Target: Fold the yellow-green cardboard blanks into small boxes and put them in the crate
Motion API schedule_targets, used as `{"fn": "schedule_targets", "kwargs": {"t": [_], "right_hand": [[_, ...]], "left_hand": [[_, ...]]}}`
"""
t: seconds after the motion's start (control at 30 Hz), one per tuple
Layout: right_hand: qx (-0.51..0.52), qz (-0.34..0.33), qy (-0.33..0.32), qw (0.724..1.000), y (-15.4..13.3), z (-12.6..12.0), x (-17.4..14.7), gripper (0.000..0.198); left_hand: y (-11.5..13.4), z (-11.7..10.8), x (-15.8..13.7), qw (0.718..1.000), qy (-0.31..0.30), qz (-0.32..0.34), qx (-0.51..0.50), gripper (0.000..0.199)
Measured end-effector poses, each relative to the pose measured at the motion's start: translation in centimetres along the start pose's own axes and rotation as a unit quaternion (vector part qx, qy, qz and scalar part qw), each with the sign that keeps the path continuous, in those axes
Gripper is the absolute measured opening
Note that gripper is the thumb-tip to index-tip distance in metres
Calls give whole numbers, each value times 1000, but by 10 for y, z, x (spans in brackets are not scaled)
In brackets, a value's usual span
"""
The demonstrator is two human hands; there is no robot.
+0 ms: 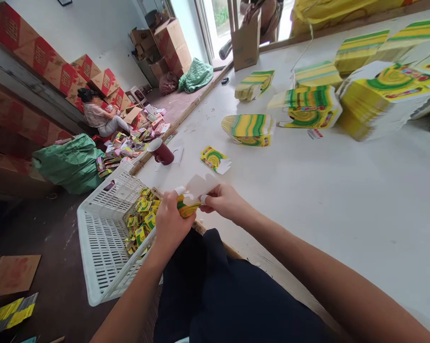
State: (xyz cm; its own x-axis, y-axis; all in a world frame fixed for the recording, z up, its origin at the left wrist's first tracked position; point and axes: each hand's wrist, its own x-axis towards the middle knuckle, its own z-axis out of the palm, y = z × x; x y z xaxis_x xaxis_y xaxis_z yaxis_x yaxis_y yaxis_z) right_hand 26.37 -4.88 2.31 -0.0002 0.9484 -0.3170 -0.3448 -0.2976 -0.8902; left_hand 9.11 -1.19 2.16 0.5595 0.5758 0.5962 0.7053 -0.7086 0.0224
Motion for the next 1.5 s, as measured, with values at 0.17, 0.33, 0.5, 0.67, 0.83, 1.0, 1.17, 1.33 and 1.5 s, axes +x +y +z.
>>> {"fn": "schedule_targets", "kwargs": {"t": [0.17,0.33,0.5,0.67,0.83,1.0,1.17,1.33,1.5], "right_hand": [[55,32,11,998,0,4,-3,9],[58,34,27,997,-1,3,-3,11],[70,30,36,996,-2,0,-1,11],[144,75,-13,987,3,-5,3,14],[229,95,-94,964,12,-2,-2,10],[254,84,-140,953,17,1,-6,11],[204,-19,-119,972,12,1,-3,27],[141,-9,-95,985,9,2,-1,17],[135,24,-123,983,12,0,-5,24]], "left_hand": [[-1,0,1,999,27,-24,23,48],[-1,-2,4,999,39,1,29,48],[0,-7,9,998,14,46,34,47],[2,-6,7,999,25,46,13,49],[6,1,4,996,55,-24,-64,56],[8,-1,11,967,31,-148,-204,58],[7,-2,10,964,-12,-143,-222,63],[9,1,0,982,-60,-103,-149,58],[10,-3,-3,982,-107,-47,-149,63]]}}
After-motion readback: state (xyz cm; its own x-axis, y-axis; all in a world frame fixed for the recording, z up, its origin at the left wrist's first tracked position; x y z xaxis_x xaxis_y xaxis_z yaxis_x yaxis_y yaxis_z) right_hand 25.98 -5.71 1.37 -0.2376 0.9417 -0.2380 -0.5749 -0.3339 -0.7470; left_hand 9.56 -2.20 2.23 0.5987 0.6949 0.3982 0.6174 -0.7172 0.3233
